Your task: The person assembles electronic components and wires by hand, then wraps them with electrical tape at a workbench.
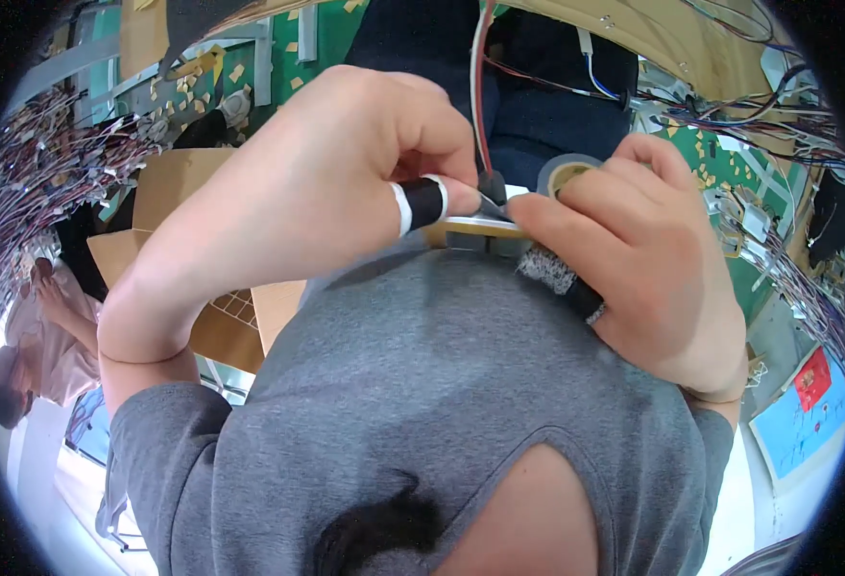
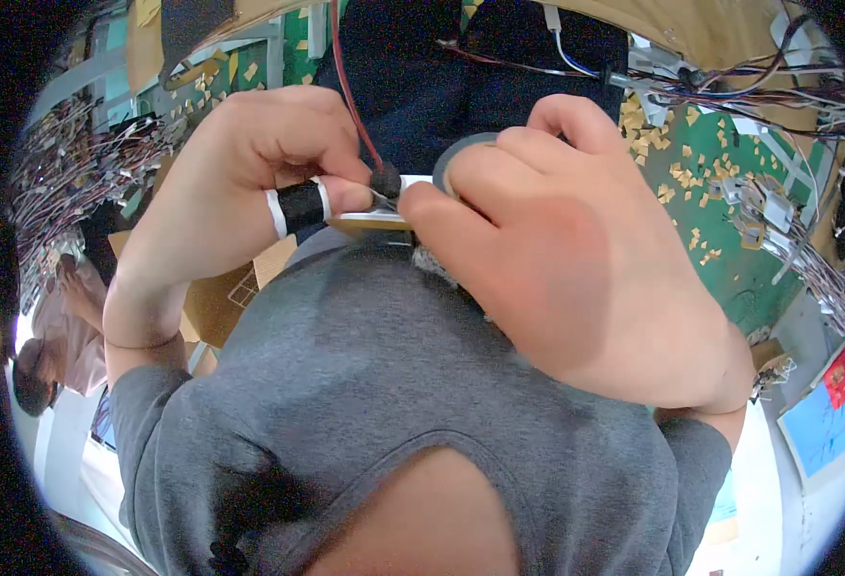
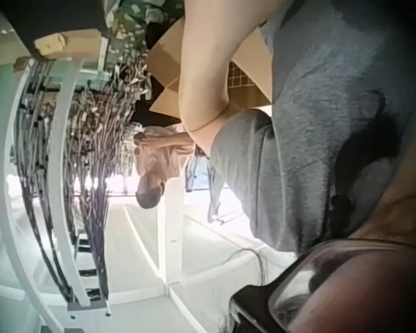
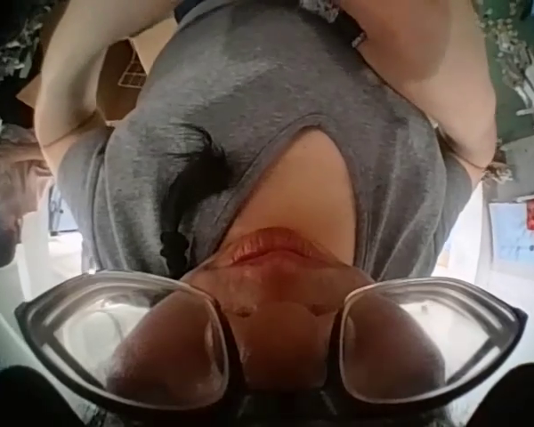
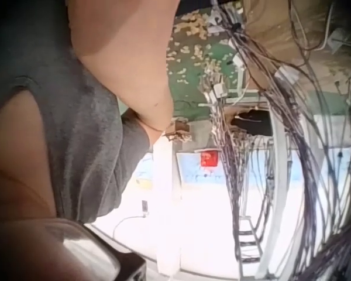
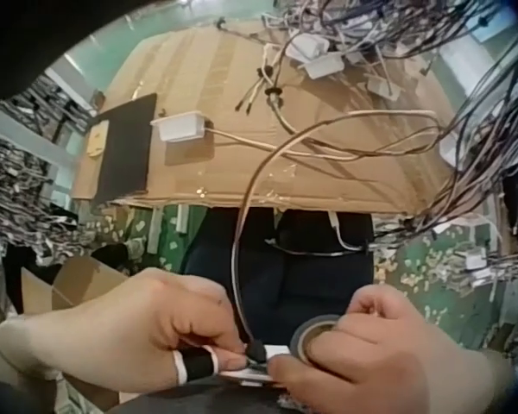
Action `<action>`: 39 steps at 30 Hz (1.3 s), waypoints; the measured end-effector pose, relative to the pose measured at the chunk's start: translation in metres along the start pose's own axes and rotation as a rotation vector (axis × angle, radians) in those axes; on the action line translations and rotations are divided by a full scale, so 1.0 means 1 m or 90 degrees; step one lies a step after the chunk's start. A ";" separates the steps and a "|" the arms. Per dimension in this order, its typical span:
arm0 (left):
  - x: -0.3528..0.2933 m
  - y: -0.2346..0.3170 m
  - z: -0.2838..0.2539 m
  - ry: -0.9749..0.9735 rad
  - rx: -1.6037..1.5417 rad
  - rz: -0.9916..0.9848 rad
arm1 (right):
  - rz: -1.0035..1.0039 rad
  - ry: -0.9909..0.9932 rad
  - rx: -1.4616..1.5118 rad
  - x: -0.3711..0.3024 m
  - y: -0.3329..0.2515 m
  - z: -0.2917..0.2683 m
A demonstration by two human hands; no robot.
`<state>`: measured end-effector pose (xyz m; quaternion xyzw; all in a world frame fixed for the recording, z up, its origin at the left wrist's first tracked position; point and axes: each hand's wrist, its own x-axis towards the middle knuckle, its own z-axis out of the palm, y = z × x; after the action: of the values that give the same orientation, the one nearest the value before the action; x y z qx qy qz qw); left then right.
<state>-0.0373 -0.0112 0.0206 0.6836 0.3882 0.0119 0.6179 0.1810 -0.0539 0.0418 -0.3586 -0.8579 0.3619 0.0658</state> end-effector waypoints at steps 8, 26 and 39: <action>-0.014 -0.011 0.008 0.012 -0.133 -0.002 | 0.000 -0.026 -0.046 0.005 -0.006 -0.005; -0.022 -0.003 0.018 0.090 -0.228 -0.076 | 0.064 0.028 0.145 -0.001 -0.002 0.005; -0.010 -0.047 0.036 -0.031 -0.612 0.010 | -0.024 0.043 0.072 0.004 0.006 0.010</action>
<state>-0.0504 -0.0493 -0.0233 0.3236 0.3186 0.1785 0.8729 0.1778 -0.0537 0.0296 -0.3503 -0.8399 0.3962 0.1220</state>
